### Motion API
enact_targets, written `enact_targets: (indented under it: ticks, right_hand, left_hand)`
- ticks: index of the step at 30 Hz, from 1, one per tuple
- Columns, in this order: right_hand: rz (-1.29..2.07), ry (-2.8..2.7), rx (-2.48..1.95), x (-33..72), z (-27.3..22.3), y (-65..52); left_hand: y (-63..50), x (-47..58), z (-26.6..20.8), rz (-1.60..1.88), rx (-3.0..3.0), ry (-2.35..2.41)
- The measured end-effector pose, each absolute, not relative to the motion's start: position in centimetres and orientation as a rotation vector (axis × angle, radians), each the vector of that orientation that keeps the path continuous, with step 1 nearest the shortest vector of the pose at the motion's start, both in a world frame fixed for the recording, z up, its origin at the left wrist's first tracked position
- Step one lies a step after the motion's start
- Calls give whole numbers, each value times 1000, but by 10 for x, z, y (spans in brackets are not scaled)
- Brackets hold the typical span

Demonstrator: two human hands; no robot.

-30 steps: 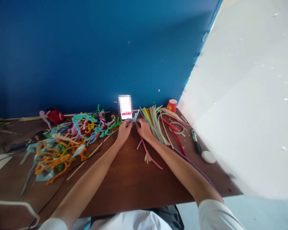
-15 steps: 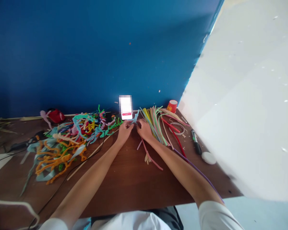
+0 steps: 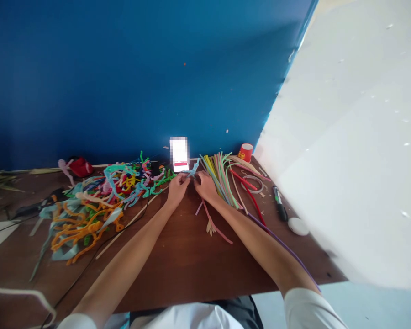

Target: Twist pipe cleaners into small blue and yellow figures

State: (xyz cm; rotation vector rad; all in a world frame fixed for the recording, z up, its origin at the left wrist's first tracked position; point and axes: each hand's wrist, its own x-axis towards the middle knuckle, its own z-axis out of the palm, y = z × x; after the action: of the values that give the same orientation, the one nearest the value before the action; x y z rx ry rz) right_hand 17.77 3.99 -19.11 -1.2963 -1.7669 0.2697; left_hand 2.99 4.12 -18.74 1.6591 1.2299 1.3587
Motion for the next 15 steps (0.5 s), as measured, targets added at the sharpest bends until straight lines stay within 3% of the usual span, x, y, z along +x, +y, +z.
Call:
enact_targets:
  ticks: [9,15]
  right_hand:
    - [232,-1553,-1393,207,-150,47]
    - [160,-1719,-1750,253,-162,68]
  left_hand:
    - [43,27,-186,1691,1111,1080]
    - [45,26,-180,1778,837,889]
